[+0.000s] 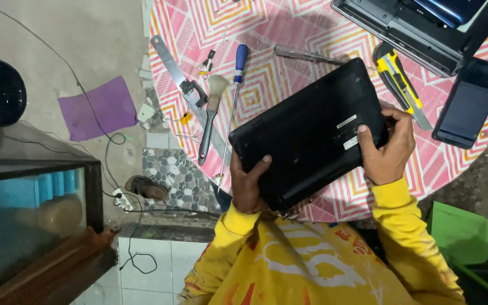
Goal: Disassembling and reassembling a laptop, involving the removal and installation of the keyboard, screen, and casing.
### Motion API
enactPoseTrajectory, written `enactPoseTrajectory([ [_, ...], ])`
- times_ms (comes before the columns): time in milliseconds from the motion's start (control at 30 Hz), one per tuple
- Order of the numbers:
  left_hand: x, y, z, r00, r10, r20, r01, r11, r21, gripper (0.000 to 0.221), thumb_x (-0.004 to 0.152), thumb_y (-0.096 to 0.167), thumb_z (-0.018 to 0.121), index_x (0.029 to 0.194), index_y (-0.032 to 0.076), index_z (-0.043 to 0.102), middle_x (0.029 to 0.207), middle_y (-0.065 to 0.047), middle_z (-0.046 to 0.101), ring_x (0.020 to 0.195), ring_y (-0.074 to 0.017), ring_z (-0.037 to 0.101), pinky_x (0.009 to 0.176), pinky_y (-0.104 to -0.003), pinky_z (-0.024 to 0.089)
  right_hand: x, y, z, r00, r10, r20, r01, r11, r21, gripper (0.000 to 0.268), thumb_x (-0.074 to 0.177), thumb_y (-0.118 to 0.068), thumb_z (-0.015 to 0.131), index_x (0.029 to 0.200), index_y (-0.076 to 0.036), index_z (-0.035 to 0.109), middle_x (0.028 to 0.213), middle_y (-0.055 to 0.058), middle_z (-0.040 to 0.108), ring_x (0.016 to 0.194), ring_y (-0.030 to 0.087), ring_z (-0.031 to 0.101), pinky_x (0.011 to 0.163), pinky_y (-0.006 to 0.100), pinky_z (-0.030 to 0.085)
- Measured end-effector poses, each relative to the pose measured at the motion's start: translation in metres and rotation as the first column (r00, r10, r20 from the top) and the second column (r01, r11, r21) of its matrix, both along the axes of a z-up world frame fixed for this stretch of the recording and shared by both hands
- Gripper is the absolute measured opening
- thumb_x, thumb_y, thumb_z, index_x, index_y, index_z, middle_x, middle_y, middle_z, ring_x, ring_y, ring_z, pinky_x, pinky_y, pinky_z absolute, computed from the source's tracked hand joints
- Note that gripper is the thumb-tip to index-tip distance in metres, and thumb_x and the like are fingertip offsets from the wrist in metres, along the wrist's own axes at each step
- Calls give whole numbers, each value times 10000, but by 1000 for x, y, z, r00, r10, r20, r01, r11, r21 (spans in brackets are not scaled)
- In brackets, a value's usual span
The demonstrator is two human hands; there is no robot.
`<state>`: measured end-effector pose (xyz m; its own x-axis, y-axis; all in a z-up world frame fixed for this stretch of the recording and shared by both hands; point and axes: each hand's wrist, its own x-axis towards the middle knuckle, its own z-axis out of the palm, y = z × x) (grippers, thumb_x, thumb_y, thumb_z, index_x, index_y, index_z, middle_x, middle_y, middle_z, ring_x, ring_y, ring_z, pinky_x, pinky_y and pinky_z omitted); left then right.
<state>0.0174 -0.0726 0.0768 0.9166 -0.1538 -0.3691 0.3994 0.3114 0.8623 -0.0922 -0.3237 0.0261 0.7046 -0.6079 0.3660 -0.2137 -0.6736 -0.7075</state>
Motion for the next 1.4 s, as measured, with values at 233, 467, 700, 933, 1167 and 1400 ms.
enactPoseTrajectory([
  [233,-11,19,-2,764,-109,636,-1,986,169,605,718,138,889,1219,-14,585,1072,-222,678,1017,-263,663,871,-423,550,45,24,58,966,158,203,-196,964,181,487,1048,-302,617,1341,36,424,1404,251,451,1306,408,468,1027,536,418],
  [467,-22,4,-7,50,-379,924,351,873,339,422,1115,413,291,1347,91,431,1386,-249,539,1276,-500,578,1143,-630,422,22,60,87,822,-196,534,-423,416,805,1080,832,-669,608,1650,-125,159,1641,76,364,1499,210,408,1306,367,344],
  [700,-48,-13,14,-184,-736,651,311,585,749,436,1058,321,683,1444,379,489,1519,-117,466,1449,-329,563,1223,-665,425,22,76,109,608,-758,236,-211,132,969,518,814,-407,647,1209,-74,688,1133,86,728,1031,198,660,1019,353,518],
  [933,-30,-29,27,-255,-766,590,201,554,808,701,832,846,452,1422,473,510,1590,-28,460,1403,-259,616,1083,-511,444,23,70,118,726,-678,111,-170,-22,985,600,701,-428,649,1189,-80,672,1109,125,717,1016,276,660,961,433,522],
  [1167,-26,-34,32,-326,-810,488,223,436,872,705,768,871,569,1382,525,525,1638,-65,354,1583,-289,386,1202,-752,320,15,62,112,790,-611,55,-123,-71,990,559,697,-456,667,1142,-119,691,1094,72,722,995,228,660,952,372,525],
  [1400,-22,-39,40,-261,-739,621,367,520,772,565,791,763,616,1235,415,645,1570,-108,391,1544,-314,381,1198,-785,273,7,53,92,769,-628,120,-163,-10,987,400,764,-408,654,1041,-127,721,1022,46,743,959,193,683,954,339,539],
])
